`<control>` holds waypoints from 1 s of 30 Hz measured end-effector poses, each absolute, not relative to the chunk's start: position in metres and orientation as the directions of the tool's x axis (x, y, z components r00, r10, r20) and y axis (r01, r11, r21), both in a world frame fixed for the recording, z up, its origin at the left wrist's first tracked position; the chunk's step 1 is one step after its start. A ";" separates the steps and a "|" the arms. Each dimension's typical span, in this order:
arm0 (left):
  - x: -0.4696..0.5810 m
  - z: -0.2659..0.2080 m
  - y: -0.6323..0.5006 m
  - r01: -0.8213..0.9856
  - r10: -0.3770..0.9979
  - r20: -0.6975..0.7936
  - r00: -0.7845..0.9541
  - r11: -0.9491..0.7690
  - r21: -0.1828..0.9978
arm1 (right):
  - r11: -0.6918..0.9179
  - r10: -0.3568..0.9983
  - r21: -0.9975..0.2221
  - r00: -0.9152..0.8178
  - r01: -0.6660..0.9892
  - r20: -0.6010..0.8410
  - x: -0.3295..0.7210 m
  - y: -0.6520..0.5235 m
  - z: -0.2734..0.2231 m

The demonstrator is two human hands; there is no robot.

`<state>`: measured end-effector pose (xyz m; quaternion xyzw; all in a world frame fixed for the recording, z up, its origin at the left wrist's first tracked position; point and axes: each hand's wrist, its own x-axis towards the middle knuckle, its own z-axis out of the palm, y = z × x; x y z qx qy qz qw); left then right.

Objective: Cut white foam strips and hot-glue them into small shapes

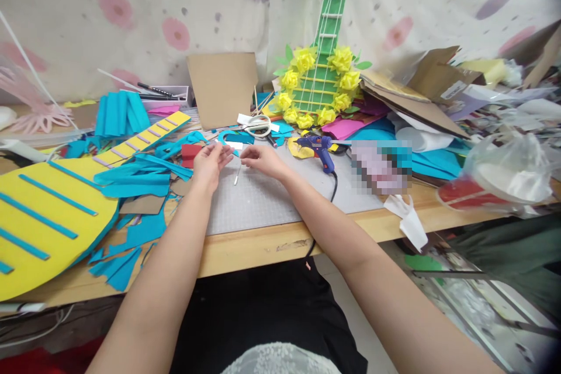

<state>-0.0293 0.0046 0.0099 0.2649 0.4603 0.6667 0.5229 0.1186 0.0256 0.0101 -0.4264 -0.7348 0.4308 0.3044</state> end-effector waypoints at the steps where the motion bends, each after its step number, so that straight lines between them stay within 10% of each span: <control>1: -0.034 0.012 0.006 -0.476 0.933 -0.134 -0.333 -0.043 0.879 | 0.373 0.873 -0.805 -0.469 0.462 0.135 0.120 0.026 0.012; 6: -0.047 0.013 0.011 -0.514 0.899 -0.123 -0.421 -0.125 0.849 | 0.721 0.660 -0.333 -0.748 0.608 0.063 0.115 0.029 0.025; 16: -0.058 0.019 0.011 -0.592 0.916 -0.172 -0.361 -0.083 0.802 | 0.805 0.568 0.078 -0.727 0.588 -0.387 0.088 0.026 0.056; 30: -0.075 0.026 0.011 -0.761 0.947 -0.217 -0.236 -0.042 0.647 | 0.482 0.801 -0.471 -0.589 0.739 -0.104 0.126 0.030 0.031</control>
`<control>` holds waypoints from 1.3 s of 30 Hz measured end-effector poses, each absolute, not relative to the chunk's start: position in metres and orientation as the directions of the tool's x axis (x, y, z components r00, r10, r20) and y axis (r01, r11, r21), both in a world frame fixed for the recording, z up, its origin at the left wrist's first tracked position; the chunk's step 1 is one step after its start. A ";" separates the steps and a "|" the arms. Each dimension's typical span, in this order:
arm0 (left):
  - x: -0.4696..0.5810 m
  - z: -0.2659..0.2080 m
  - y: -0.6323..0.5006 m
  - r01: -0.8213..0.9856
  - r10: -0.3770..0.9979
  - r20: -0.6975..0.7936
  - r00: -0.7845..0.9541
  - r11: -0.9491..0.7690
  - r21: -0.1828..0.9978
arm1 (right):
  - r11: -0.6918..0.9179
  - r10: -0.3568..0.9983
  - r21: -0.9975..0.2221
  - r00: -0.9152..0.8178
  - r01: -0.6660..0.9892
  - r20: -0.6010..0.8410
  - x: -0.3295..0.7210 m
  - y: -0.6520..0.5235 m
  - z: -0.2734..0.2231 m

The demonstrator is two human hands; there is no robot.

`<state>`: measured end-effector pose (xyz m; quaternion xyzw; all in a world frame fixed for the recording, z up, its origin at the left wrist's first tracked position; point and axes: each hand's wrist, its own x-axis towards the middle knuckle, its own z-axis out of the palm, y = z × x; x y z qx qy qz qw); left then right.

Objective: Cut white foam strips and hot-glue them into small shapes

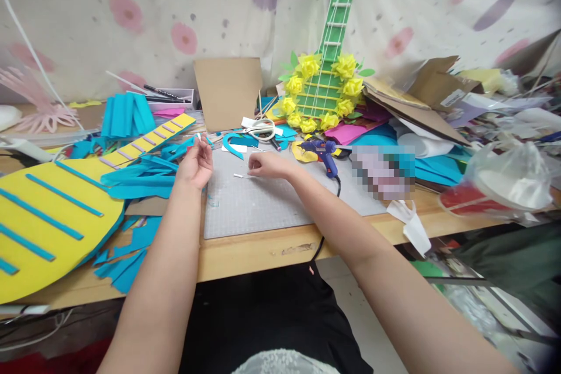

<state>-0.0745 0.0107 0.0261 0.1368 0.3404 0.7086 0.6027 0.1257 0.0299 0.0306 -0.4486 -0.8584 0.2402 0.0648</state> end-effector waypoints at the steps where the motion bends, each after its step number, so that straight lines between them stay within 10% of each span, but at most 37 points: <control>1: -0.076 0.028 0.010 -0.775 0.954 -0.199 -0.224 -0.051 0.630 | 0.454 0.831 -0.481 -0.552 0.750 -0.076 0.130 0.030 0.031; 11: -0.055 0.018 0.002 -0.519 0.978 -0.184 -0.102 0.106 0.848 | 0.379 0.915 -0.246 -0.323 0.892 0.242 0.139 0.099 0.038; 19: -0.050 0.017 -0.003 -0.365 0.983 -0.184 -0.015 0.167 0.916 | 0.473 0.869 0.091 -0.481 0.876 0.113 0.121 0.137 0.027; 33: -0.044 0.018 -0.001 -0.383 0.971 -0.172 -0.164 0.098 0.919 | 0.316 0.944 -0.005 -0.313 0.949 0.106 0.132 0.118 0.051; 39: -0.043 0.019 -0.002 -0.368 0.966 -0.186 -0.179 0.110 0.923 | 0.342 0.938 -0.271 -0.311 0.900 0.151 0.143 0.121 0.051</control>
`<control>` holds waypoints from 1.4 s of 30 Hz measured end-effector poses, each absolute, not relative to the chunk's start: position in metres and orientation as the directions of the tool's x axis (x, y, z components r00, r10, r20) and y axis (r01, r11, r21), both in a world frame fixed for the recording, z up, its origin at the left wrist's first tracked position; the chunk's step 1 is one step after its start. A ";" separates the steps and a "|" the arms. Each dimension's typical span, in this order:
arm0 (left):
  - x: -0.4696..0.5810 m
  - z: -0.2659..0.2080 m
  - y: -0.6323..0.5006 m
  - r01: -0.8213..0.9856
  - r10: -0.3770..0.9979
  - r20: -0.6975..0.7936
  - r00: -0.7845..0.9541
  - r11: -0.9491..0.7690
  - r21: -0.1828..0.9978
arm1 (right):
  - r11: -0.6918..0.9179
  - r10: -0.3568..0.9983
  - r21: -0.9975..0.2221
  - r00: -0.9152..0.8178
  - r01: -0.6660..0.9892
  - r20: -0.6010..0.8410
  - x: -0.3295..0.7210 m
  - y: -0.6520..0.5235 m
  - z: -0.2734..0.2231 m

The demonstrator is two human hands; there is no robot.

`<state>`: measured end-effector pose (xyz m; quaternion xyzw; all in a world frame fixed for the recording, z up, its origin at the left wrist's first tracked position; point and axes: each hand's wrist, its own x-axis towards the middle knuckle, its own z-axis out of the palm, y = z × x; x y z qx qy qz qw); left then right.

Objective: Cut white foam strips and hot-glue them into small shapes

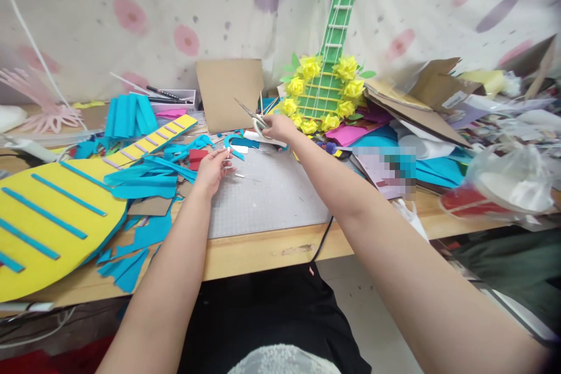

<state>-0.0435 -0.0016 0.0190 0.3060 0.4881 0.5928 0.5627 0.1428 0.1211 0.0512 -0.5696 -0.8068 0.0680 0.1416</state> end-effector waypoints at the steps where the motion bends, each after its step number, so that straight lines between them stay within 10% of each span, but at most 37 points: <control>1: -0.043 0.019 -0.001 -0.365 0.966 -0.187 -0.180 0.111 0.924 | 0.347 0.937 -0.333 -0.307 0.877 0.167 0.144 0.121 0.052; 7: -0.039 0.021 -0.003 -0.315 0.976 -0.108 -0.187 0.045 0.948 | 0.344 0.939 -0.684 -0.244 0.644 0.242 0.144 0.088 0.047; 22: -0.045 0.001 0.008 -0.070 0.941 0.332 -0.064 -0.336 0.939 | 0.575 0.816 -0.376 -0.482 0.727 0.317 0.151 0.019 0.011; 42: -0.046 -0.003 0.009 0.140 0.920 0.391 -0.029 -0.384 0.913 | 0.480 0.868 -0.294 -0.398 0.826 0.298 0.147 0.015 0.004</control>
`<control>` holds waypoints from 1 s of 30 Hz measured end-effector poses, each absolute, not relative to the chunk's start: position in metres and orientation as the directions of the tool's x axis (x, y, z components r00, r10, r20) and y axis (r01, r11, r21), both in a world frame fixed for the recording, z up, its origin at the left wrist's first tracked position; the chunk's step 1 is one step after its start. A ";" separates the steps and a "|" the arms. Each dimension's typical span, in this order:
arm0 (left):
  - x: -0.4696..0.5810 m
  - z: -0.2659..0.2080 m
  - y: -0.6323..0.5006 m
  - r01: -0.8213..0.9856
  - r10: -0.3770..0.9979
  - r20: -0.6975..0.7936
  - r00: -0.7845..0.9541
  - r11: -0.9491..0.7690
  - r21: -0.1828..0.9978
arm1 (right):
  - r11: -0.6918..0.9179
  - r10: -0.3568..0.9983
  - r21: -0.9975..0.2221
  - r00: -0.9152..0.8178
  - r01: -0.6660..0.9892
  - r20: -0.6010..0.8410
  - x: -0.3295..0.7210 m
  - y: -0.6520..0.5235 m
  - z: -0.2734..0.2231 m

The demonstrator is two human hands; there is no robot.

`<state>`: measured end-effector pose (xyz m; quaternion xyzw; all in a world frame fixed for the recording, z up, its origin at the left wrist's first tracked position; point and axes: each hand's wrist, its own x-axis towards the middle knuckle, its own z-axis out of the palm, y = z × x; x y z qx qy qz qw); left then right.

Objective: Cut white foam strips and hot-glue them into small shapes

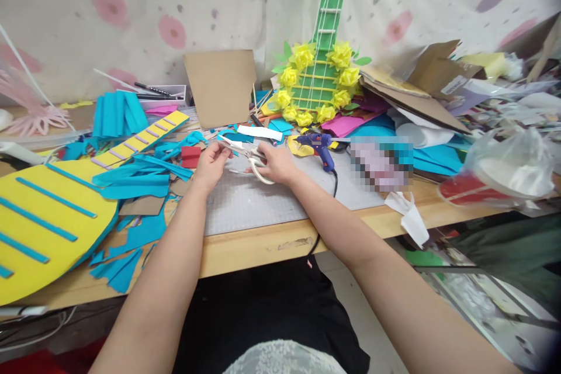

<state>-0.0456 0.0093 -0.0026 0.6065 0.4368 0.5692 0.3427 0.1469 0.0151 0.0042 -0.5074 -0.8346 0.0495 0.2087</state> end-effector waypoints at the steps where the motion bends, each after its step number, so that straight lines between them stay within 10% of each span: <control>1: -0.045 -0.002 0.009 0.138 0.921 0.389 -0.030 -0.382 0.914 | 0.479 0.868 -0.301 -0.395 0.824 0.301 0.147 0.015 0.004; 10: -0.042 0.003 0.005 0.149 0.922 0.387 -0.019 -0.380 0.913 | 0.431 0.901 -0.481 -0.335 0.764 0.275 0.155 0.019 0.006; 30: -0.043 0.002 0.006 0.217 0.928 0.373 0.016 -0.367 0.904 | 0.466 0.883 -0.397 -0.385 0.791 0.269 0.152 0.016 0.007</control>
